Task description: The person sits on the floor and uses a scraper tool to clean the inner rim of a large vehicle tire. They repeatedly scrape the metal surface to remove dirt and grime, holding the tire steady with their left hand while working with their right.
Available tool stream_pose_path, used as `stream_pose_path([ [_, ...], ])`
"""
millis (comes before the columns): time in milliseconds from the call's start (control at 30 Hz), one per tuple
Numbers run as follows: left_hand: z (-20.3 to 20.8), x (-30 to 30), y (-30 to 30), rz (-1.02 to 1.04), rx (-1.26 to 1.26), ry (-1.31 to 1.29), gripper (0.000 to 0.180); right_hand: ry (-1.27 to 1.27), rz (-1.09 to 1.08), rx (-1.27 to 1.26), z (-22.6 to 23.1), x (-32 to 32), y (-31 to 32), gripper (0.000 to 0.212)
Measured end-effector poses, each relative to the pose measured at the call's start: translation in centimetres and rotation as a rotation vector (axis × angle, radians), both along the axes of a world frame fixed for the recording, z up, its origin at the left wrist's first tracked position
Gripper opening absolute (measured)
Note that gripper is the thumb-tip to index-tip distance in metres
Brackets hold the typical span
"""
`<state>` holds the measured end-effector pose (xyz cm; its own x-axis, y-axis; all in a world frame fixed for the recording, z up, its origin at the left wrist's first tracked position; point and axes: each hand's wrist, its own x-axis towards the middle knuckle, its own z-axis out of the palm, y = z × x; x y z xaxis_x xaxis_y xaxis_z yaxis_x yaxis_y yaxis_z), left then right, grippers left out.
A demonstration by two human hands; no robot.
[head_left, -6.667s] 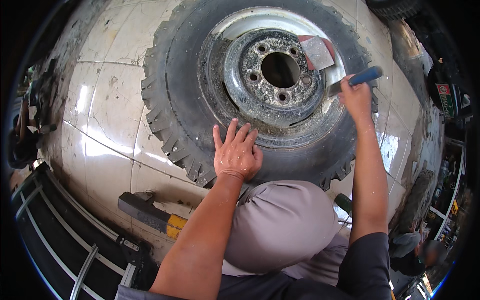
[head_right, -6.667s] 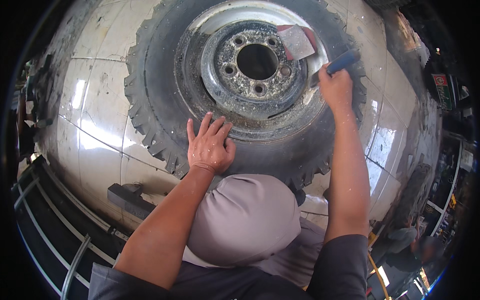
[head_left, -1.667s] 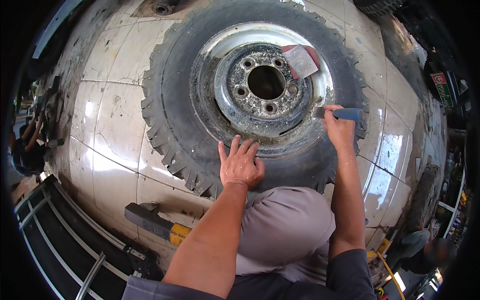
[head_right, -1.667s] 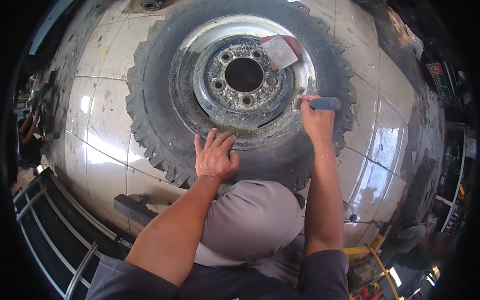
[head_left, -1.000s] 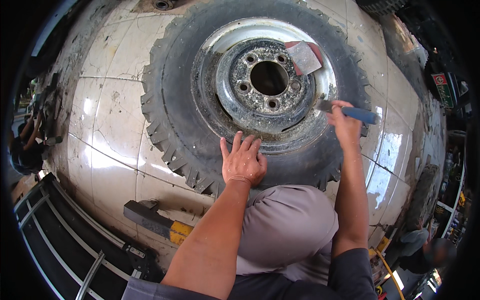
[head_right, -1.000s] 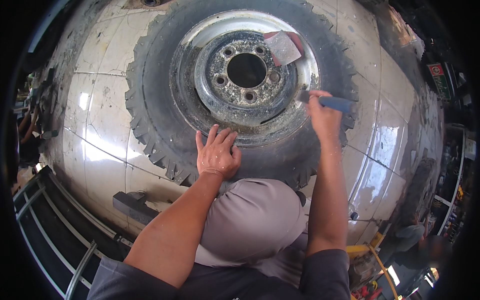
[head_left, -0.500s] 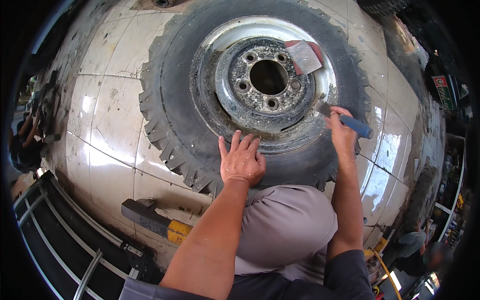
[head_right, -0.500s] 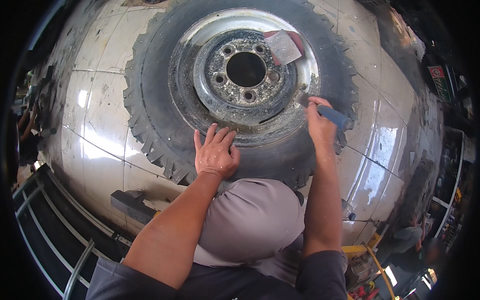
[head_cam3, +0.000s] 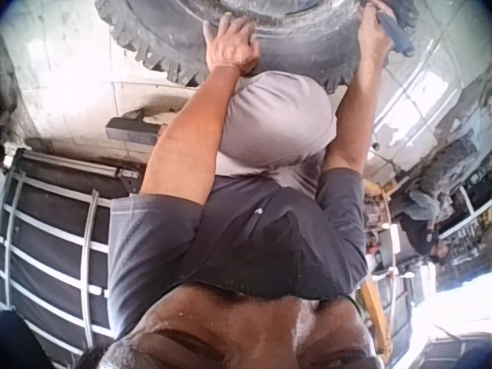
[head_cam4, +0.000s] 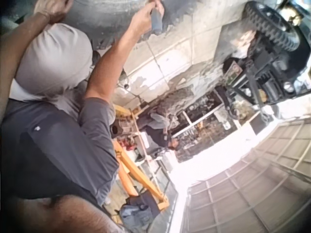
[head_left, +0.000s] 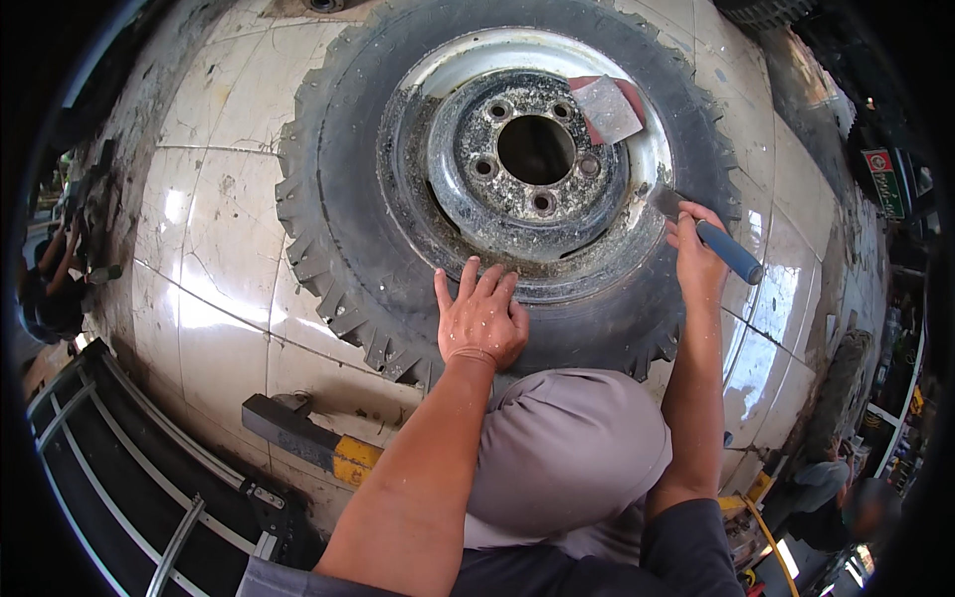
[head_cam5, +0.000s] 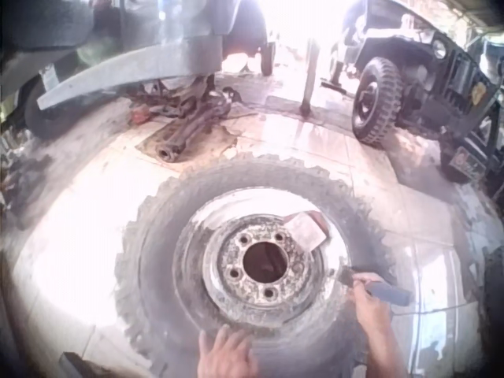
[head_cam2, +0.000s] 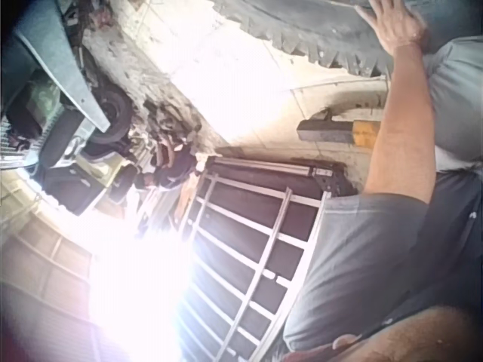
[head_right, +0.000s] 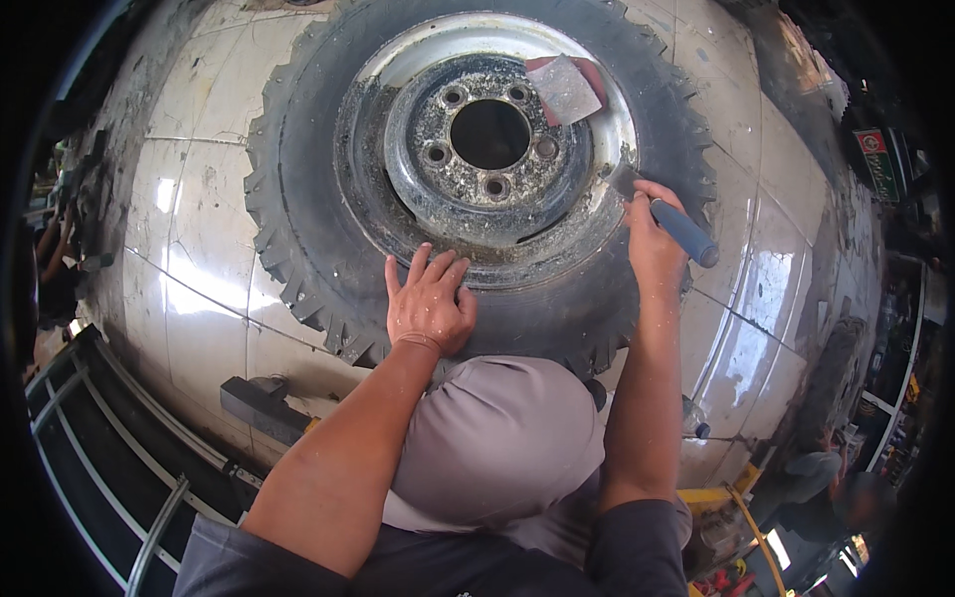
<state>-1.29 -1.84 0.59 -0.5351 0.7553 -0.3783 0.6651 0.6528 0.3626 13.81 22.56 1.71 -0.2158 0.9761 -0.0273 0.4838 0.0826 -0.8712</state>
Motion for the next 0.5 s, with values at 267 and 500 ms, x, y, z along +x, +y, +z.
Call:
stream_pose_path([
  [267, -0.3, 0.0, -0.3, 0.004, 0.007, 0.017, 0.047, 0.058, -0.028, -0.013, -0.3, -0.6, -0.8, 0.015],
  [500, -0.5, 0.0, -0.4, 0.017, 0.036, 0.026, 0.047, 0.045, -0.031, -0.102, 0.5, -1.2, 0.4, 0.017],
])
